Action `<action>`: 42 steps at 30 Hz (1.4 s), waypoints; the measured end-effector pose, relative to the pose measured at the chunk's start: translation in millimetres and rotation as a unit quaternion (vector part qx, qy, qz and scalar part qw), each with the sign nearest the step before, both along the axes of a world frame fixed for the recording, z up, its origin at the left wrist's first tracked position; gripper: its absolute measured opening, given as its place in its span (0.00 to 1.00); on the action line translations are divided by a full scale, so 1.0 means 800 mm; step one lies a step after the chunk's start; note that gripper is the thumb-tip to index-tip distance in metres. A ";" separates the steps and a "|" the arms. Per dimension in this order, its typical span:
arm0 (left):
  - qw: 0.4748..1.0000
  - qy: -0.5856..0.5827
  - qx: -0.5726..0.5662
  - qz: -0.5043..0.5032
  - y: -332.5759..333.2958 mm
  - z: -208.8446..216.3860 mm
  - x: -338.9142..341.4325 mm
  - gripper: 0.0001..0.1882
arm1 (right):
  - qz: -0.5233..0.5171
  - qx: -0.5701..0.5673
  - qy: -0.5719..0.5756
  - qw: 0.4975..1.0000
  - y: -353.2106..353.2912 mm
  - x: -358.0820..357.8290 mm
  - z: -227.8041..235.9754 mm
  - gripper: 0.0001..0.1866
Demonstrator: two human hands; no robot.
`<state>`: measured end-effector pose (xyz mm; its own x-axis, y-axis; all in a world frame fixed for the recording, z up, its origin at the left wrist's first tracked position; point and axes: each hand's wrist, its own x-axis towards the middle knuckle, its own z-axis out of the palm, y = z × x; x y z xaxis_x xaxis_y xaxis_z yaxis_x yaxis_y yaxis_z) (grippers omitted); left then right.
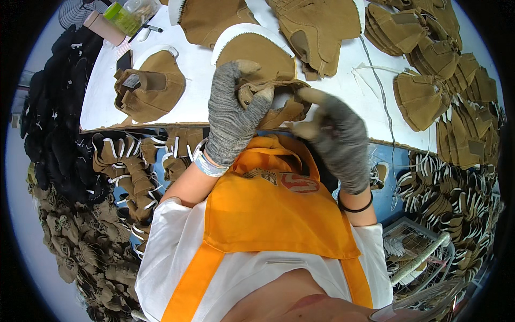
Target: The person trims excess threads from shoe uppers using snips and handles the items one at a time before setting them aside.
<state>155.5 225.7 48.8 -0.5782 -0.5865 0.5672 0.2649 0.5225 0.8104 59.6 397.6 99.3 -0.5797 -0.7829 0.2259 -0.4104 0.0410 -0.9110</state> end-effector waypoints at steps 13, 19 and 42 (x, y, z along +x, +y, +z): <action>0.927 -0.234 0.193 -0.222 0.041 -0.002 0.075 0.20 | -0.010 -0.177 0.353 0.919 -0.009 0.003 -0.121 0.12; 0.913 -0.205 0.263 -0.237 0.047 -0.020 0.062 0.22 | -0.004 -0.123 0.298 0.947 -0.008 0.006 -0.110 0.09; 0.894 -0.306 0.261 -0.197 0.033 0.005 0.066 0.24 | 0.069 -0.110 0.378 0.917 0.002 -0.010 -0.090 0.19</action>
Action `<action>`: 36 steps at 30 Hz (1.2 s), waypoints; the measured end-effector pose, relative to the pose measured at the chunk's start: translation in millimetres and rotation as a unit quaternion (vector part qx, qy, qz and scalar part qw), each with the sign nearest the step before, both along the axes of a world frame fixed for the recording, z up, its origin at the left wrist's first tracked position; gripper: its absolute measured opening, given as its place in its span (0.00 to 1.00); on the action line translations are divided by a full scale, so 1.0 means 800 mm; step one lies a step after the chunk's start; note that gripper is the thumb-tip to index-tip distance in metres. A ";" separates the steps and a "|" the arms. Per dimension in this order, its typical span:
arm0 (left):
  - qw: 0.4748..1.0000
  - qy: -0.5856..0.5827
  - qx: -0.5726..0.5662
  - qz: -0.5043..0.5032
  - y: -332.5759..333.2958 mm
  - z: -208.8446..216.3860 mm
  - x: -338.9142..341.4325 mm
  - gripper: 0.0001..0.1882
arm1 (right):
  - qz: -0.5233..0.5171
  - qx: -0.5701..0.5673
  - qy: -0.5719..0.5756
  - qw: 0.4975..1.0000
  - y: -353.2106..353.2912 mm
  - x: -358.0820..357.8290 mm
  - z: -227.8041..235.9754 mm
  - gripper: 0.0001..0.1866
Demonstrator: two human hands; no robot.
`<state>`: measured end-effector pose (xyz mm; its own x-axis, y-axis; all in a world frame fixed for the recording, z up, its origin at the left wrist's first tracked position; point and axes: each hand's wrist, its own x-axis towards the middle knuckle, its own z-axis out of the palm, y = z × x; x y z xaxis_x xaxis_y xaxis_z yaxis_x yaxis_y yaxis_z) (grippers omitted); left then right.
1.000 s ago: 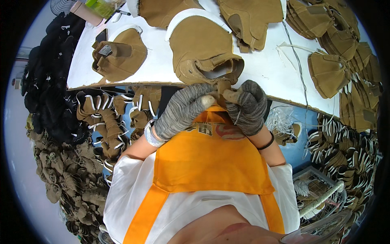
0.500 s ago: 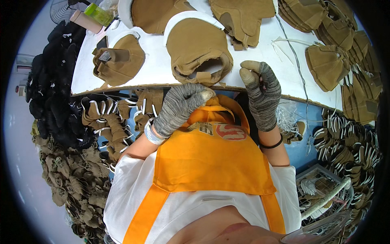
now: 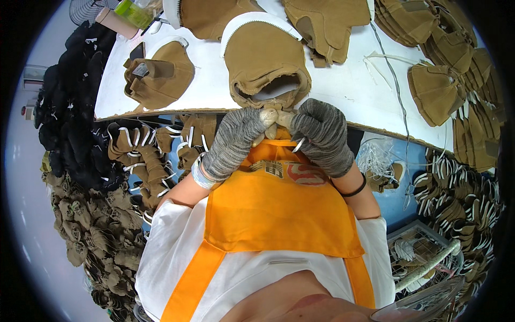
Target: The person trims excess threads from shoe uppers using snips and handles the items one at a time before setting them aside.
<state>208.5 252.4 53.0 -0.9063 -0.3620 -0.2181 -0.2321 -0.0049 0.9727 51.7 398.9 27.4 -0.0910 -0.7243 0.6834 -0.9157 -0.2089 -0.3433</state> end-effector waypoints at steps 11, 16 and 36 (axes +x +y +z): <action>0.965 0.125 -0.230 0.017 0.009 -0.020 -0.012 0.13 | -0.081 0.111 -0.322 0.937 0.034 0.015 0.062 0.16; 0.955 0.140 -0.261 -0.019 -0.001 -0.022 -0.016 0.13 | -0.161 0.101 -0.150 0.970 0.020 0.024 0.057 0.22; 0.980 0.131 -0.140 -0.044 -0.007 -0.010 -0.021 0.14 | -0.151 0.095 -0.014 0.984 0.006 0.006 0.022 0.22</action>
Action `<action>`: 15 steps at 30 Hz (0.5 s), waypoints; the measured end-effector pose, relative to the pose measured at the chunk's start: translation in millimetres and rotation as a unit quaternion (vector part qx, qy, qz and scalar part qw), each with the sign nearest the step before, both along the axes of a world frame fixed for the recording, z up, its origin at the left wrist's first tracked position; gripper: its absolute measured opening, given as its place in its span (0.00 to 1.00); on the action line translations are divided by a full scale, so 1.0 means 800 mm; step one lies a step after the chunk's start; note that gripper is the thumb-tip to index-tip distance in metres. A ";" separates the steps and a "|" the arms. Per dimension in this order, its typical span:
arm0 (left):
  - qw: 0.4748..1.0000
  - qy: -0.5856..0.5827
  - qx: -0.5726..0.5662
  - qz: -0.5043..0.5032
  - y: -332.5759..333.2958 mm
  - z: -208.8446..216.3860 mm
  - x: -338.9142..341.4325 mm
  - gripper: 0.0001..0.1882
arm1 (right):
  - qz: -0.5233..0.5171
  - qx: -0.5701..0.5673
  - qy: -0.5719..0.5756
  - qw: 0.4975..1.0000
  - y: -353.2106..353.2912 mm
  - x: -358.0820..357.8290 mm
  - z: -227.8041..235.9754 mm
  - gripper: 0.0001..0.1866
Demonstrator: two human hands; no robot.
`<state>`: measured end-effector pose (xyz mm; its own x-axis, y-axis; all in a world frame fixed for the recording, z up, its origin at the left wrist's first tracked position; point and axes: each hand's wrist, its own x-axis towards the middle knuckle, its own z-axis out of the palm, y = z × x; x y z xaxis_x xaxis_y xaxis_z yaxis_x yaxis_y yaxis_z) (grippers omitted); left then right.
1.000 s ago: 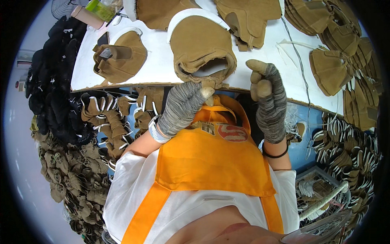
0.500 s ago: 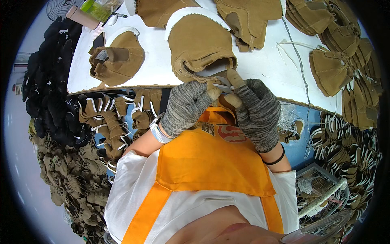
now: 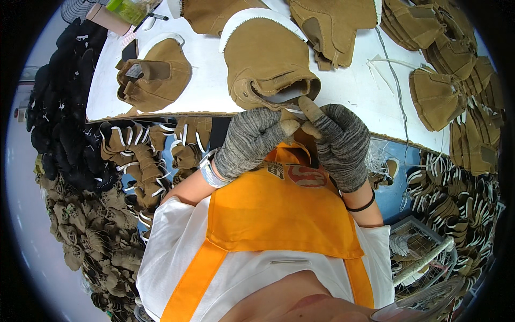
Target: The person trims excess threads from shoe uppers using snips and handles the items one at a time before setting them aside.
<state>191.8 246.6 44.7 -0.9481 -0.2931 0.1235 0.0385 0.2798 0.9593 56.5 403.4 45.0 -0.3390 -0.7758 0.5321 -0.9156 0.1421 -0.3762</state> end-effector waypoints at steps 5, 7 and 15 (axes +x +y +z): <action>0.999 -0.026 0.040 -0.009 0.001 0.009 -0.002 0.13 | 0.008 -0.025 -0.028 0.999 -0.004 -0.005 -0.008 0.22; 0.999 -0.019 0.042 -0.003 0.001 0.004 -0.001 0.13 | 0.011 -0.030 -0.022 0.999 -0.005 -0.007 -0.003 0.22; 1.000 -0.012 0.011 -0.001 -0.004 -0.003 0.001 0.13 | 0.003 -0.007 -0.006 1.000 -0.003 -0.009 -0.001 0.21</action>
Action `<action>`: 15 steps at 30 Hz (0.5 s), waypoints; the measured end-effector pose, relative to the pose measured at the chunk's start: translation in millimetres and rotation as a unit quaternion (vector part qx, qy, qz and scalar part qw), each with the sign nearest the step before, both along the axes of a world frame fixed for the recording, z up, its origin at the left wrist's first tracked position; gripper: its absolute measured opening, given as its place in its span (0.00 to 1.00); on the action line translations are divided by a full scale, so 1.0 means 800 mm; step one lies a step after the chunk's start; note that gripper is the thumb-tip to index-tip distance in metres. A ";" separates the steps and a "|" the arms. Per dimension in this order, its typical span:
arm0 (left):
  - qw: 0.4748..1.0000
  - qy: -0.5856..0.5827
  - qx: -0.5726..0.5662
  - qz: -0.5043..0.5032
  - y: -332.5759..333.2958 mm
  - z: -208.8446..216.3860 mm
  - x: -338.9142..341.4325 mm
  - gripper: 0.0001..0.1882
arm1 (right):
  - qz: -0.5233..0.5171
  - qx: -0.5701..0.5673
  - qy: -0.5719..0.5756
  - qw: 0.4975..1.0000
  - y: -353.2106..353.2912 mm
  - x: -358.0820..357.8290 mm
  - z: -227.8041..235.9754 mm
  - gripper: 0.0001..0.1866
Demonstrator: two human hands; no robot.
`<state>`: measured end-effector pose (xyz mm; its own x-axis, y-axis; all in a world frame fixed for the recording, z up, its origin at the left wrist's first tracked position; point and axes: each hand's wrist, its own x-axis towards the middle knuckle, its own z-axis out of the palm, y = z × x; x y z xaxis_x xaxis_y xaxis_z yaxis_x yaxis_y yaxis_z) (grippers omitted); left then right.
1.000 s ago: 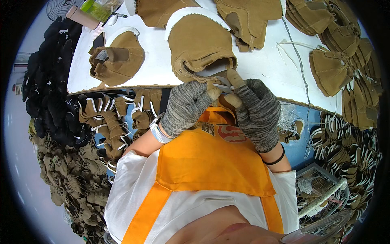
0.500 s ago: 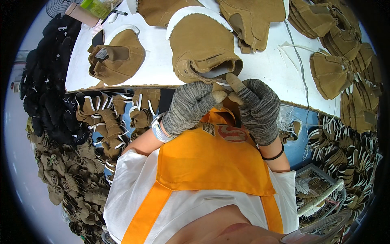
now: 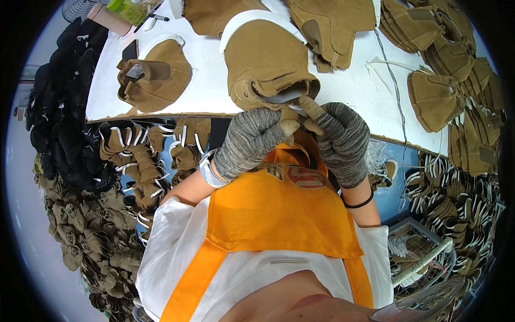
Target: The person trims excess threads from shoe uppers using snips and handles the items one at a time before setting them aside.
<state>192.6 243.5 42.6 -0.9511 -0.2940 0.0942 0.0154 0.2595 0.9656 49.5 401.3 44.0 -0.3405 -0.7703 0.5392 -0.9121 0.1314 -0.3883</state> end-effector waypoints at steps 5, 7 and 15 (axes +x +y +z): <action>0.998 0.044 0.034 0.024 0.008 -0.001 -0.006 0.14 | -0.012 -0.117 -0.156 0.981 0.001 -0.001 0.004 0.17; 0.996 0.018 0.089 0.013 0.008 -0.004 -0.003 0.14 | -0.004 -0.133 -0.172 0.976 0.005 -0.003 0.005 0.16; 0.984 0.000 0.172 0.032 0.005 -0.001 0.000 0.17 | -0.061 -0.265 -0.398 0.876 0.013 -0.030 -0.012 0.19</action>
<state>192.9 247.7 41.8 -0.9295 -0.3682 -0.0222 0.0092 -0.0835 0.9965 25.4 412.0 34.2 -0.8329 -0.4159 0.3651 -0.3169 -0.1825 -0.9307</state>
